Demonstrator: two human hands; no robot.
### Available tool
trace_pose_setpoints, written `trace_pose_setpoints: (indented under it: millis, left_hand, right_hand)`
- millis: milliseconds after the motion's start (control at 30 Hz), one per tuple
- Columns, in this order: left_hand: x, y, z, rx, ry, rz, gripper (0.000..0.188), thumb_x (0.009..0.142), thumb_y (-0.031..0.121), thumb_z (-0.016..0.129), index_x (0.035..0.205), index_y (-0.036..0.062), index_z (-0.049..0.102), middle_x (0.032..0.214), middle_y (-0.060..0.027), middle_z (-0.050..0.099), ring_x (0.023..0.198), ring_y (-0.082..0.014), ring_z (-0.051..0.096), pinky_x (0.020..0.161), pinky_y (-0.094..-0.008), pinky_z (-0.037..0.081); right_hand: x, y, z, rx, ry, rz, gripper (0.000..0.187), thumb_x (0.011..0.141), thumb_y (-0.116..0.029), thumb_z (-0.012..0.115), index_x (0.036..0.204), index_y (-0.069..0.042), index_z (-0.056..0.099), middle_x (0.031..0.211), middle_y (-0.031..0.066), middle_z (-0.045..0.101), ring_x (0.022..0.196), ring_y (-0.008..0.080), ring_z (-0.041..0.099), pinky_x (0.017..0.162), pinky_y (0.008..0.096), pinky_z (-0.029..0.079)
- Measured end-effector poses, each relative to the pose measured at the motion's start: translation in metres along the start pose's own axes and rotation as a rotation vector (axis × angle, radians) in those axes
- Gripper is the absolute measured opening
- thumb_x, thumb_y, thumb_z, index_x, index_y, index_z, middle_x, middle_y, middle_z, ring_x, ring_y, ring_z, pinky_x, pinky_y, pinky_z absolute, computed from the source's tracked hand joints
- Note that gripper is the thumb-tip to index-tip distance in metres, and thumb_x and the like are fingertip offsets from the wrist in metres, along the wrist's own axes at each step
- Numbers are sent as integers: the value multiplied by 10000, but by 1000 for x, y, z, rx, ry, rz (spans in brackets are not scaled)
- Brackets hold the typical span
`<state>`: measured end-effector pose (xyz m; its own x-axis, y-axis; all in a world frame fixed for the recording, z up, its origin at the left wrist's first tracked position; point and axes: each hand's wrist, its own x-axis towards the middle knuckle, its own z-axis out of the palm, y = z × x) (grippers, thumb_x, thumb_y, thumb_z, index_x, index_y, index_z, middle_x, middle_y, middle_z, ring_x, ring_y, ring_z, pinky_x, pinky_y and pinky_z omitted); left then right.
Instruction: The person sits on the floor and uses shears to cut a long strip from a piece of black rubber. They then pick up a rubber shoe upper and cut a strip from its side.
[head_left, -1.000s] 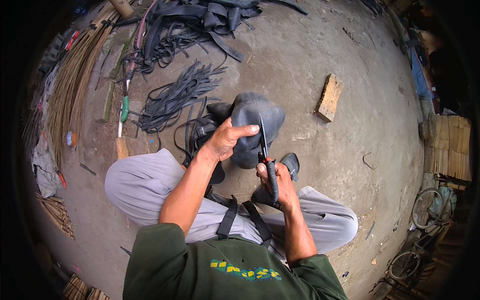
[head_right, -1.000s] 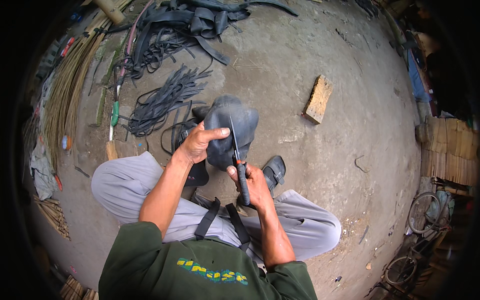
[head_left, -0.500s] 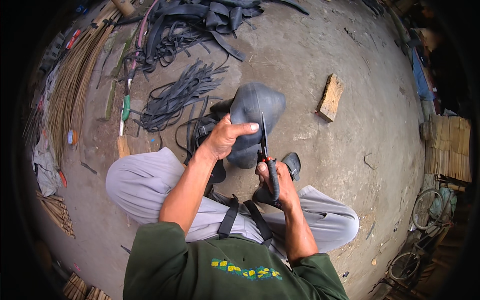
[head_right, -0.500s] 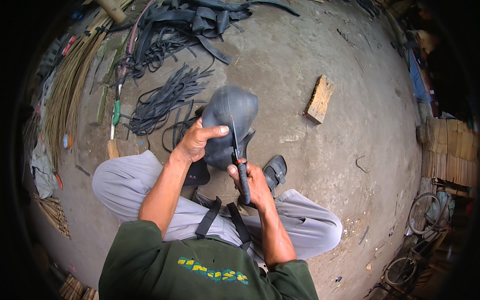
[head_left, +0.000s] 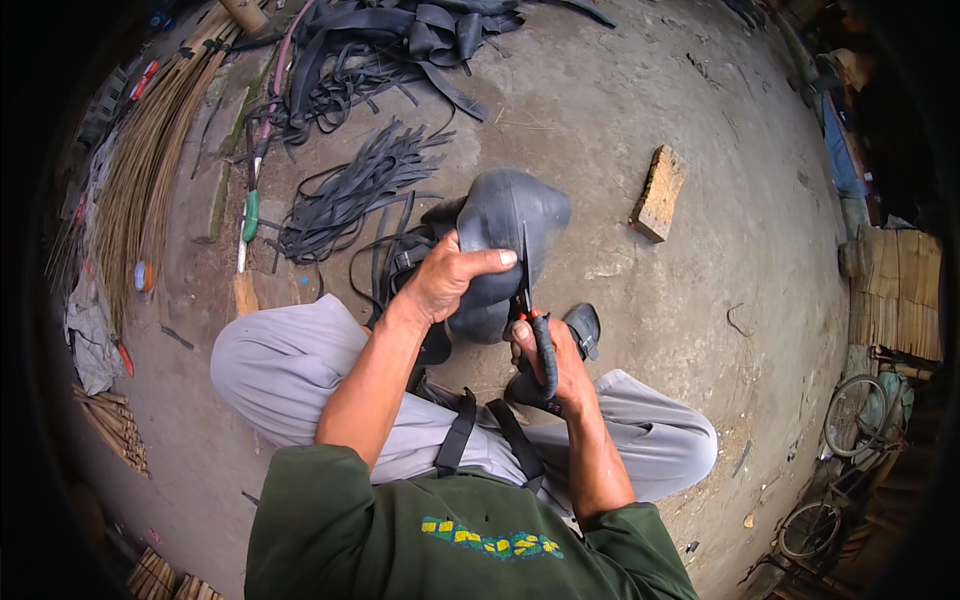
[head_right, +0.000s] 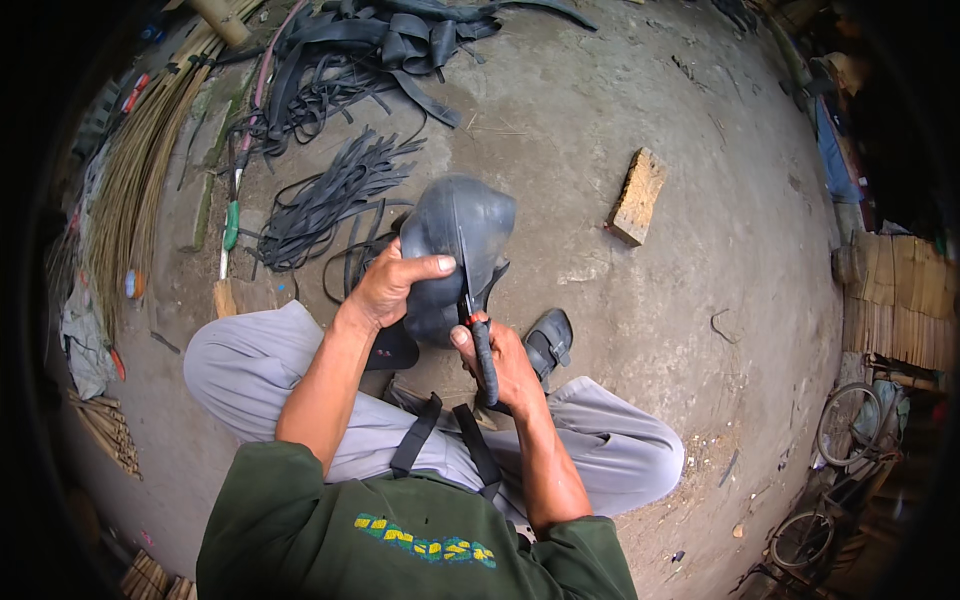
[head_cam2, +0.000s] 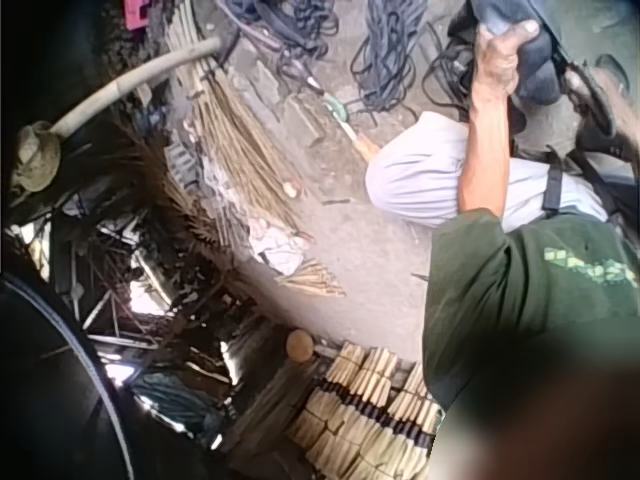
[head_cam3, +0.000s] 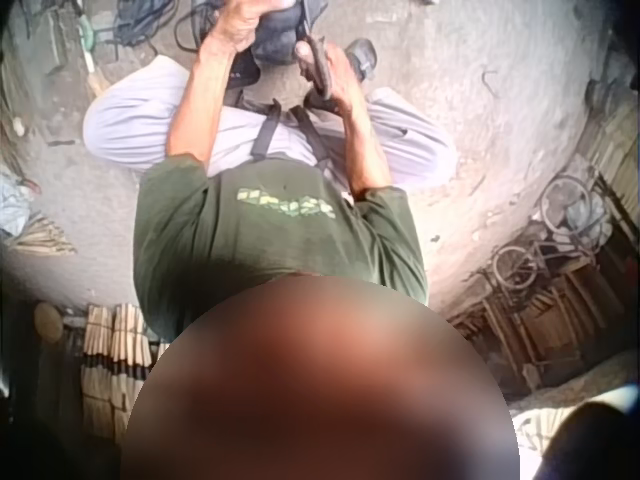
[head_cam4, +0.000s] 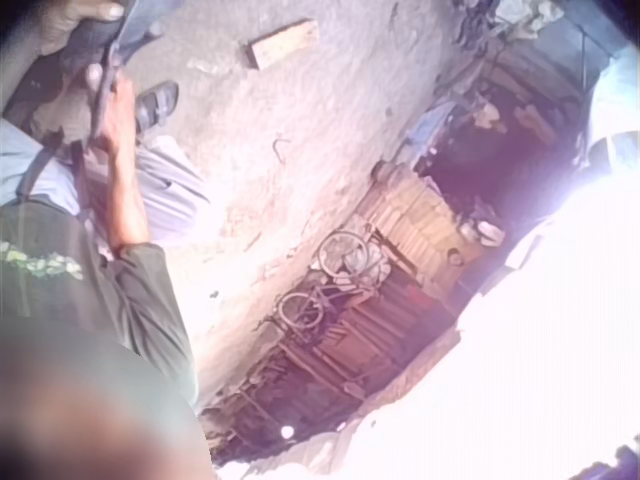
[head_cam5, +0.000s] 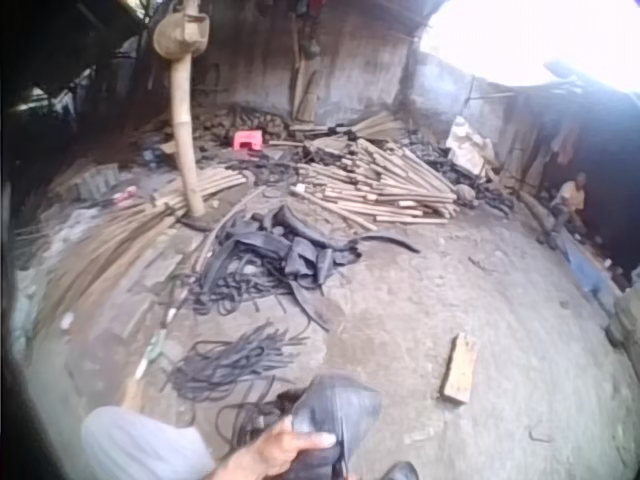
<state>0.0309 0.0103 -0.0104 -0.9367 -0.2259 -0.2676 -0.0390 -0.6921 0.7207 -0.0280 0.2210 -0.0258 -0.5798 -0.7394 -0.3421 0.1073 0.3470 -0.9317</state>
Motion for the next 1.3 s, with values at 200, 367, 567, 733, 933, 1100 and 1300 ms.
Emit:
trace_pose_setpoints:
  millis: [200,367,567,733,933,1100,1300]
  left_hand:
    - [-3,-5,-1,24,8,3,415,877,116,764,1267,28,657,1098,-54,741,967,-155,715,920,-336,570]
    - [2,11,-6,-105,-52,-31,446,866,123,760,1279,4,643,1118,-94,740,983,-192,736,918,-365,592]
    - [-3,2,-2,11,-17,-3,478,855,62,760,1308,10,620,1098,-80,742,969,-163,734,903,-341,595]
    - [-5,5,-4,60,-3,6,465,857,47,750,1304,15,626,1098,-65,740,976,-150,727,916,-322,581]
    - [-8,-1,3,116,-53,30,492,863,66,755,1337,33,629,1139,-43,731,1044,-138,689,977,-316,529]
    - [-10,6,3,76,-45,29,477,867,116,764,1320,35,640,1136,-40,719,1045,-134,673,981,-321,518]
    - [-4,13,2,-8,-13,-4,409,863,112,760,1236,-16,653,1023,-90,743,909,-176,734,862,-340,608]
  right_hand:
    - [-4,1,-3,-41,15,19,546,970,-520,718,728,-81,501,561,-49,454,544,74,450,491,297,362]
    - [-9,-2,-6,-22,-41,91,474,979,-474,720,782,-74,559,641,-44,493,592,68,457,535,277,362]
    - [1,2,-4,-97,-12,-114,604,985,-608,622,772,-58,495,602,-9,453,569,136,454,538,328,387]
    - [-6,-1,-6,-157,-7,-15,586,983,-594,637,777,-64,494,608,-10,452,575,125,449,537,326,383]
    - [2,-4,-2,-113,26,-154,527,974,-514,704,759,-81,497,579,-31,447,562,87,432,514,311,360]
    - [-6,-7,-5,-112,16,-1,527,979,-509,702,759,-75,500,578,-34,454,541,93,433,509,315,366]
    - [-5,-1,-2,-49,-17,0,569,961,-556,706,761,-64,502,581,-28,465,538,98,449,509,319,378]
